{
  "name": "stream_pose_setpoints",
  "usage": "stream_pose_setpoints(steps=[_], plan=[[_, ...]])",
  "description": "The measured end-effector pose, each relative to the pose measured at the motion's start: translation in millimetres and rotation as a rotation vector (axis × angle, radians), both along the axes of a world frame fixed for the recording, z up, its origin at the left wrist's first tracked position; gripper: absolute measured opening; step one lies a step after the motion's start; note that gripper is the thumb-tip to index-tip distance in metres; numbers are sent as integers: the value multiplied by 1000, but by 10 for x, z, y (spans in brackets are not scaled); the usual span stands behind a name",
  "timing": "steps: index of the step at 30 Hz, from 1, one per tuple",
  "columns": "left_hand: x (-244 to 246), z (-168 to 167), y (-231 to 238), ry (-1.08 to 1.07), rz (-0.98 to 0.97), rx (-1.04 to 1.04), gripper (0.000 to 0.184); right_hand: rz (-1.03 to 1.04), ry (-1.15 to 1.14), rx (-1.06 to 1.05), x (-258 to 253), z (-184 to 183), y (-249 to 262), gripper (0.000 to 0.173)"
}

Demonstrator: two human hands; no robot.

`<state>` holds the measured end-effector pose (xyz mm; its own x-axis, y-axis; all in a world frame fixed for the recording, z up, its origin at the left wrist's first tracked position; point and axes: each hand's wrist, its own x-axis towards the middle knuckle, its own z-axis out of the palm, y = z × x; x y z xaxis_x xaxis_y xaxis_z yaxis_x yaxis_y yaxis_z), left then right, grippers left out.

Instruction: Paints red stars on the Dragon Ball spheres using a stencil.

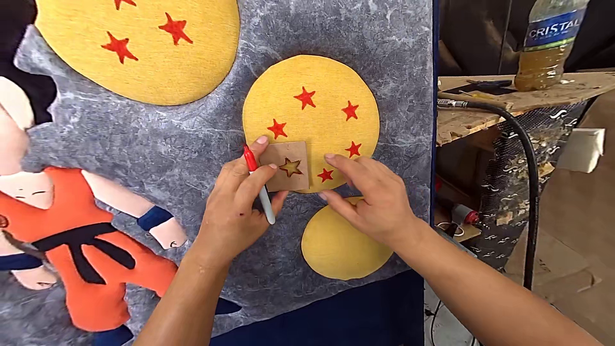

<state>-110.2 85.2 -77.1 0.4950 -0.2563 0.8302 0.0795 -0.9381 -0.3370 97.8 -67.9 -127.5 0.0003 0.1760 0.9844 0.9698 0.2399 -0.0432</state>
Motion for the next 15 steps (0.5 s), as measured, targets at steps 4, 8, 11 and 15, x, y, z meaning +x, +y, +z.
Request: stream_pose_setpoints(steps=[4, 8, 11, 15], plan=[[10, 8, 10, 2, -9, 10, 49, -89, -60, -61, -42, 59, 154, 63], [28, 11, 25, -4, -11, 37, 46, -119, -105, -56, -73, 117, 202, 65], [29, 16, 27, 2, -5, 44, 45, -136, -121, -72, -85, 172, 206, 66], [14, 9, 12, 4, 17, 56, 44, -177, -127, -88, -115, 172, 224, 61]])
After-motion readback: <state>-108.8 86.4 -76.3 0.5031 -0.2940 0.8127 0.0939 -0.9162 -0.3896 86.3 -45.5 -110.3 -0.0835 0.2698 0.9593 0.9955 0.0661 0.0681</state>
